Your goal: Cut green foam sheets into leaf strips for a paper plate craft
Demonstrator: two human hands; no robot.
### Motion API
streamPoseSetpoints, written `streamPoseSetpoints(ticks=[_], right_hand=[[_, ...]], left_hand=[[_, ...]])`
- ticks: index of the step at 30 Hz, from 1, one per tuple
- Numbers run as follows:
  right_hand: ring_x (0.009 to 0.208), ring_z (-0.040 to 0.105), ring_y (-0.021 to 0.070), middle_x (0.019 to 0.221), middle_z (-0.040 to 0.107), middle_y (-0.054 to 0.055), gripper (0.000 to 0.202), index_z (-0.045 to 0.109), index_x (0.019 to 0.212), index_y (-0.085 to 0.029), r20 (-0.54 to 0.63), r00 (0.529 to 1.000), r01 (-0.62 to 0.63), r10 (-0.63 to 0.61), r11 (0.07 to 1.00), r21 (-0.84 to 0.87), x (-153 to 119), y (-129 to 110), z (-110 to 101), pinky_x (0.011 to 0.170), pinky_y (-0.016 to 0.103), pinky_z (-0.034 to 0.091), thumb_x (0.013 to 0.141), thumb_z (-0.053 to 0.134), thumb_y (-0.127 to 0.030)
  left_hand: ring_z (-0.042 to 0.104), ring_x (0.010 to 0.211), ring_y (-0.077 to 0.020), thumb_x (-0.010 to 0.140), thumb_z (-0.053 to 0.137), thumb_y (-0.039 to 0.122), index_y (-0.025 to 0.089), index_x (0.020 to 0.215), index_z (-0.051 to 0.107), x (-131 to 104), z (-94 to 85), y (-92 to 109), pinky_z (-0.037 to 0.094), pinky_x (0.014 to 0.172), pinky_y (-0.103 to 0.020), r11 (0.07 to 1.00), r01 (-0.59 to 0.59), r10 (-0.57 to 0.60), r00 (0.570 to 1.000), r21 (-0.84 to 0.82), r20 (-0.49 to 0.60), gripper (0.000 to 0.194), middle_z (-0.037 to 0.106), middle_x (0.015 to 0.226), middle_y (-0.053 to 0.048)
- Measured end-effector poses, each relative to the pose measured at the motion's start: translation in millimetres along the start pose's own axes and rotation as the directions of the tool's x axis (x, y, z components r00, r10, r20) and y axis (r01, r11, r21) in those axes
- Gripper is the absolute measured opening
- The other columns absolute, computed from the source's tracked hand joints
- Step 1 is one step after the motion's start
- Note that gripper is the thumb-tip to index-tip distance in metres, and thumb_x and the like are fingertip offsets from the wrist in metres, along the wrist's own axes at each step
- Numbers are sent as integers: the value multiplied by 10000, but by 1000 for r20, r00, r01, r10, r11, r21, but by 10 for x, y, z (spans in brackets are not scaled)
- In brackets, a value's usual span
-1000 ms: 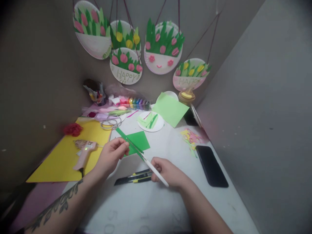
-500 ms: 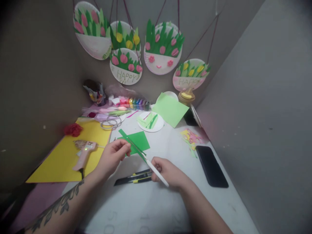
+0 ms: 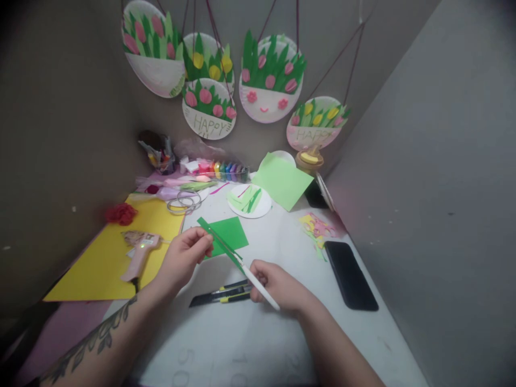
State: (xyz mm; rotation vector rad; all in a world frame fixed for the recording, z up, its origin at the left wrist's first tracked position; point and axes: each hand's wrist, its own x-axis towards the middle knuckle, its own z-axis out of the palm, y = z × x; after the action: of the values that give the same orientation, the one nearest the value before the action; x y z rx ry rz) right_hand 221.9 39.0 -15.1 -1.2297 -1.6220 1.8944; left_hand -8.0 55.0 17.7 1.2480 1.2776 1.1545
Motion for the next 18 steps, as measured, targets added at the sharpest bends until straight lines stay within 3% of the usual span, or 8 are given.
streamPoseSetpoints(ticks=[13, 18], right_hand=[[532, 406, 68, 603, 521, -70, 220, 459, 699, -187, -5, 1000, -14, 14, 1000, 21, -4, 1, -1, 471, 190, 263, 572, 625, -119], [536, 433, 75, 607, 540, -65, 217, 475, 712, -185, -5, 1000, -16, 16, 1000, 23, -3, 11, -5, 479, 191, 279, 572, 626, -116]], left_hand=[[411, 466, -65, 795, 565, 318, 177, 662, 528, -13, 5, 17, 315, 475, -197, 1000, 29, -29, 998, -2, 50, 197, 566, 544, 43], [393, 454, -60, 799, 569, 328, 179, 675, 535, 1, -13, 33, 310, 465, -195, 999, 24, -24, 1000, -22, 3, 197, 556, 549, 49]])
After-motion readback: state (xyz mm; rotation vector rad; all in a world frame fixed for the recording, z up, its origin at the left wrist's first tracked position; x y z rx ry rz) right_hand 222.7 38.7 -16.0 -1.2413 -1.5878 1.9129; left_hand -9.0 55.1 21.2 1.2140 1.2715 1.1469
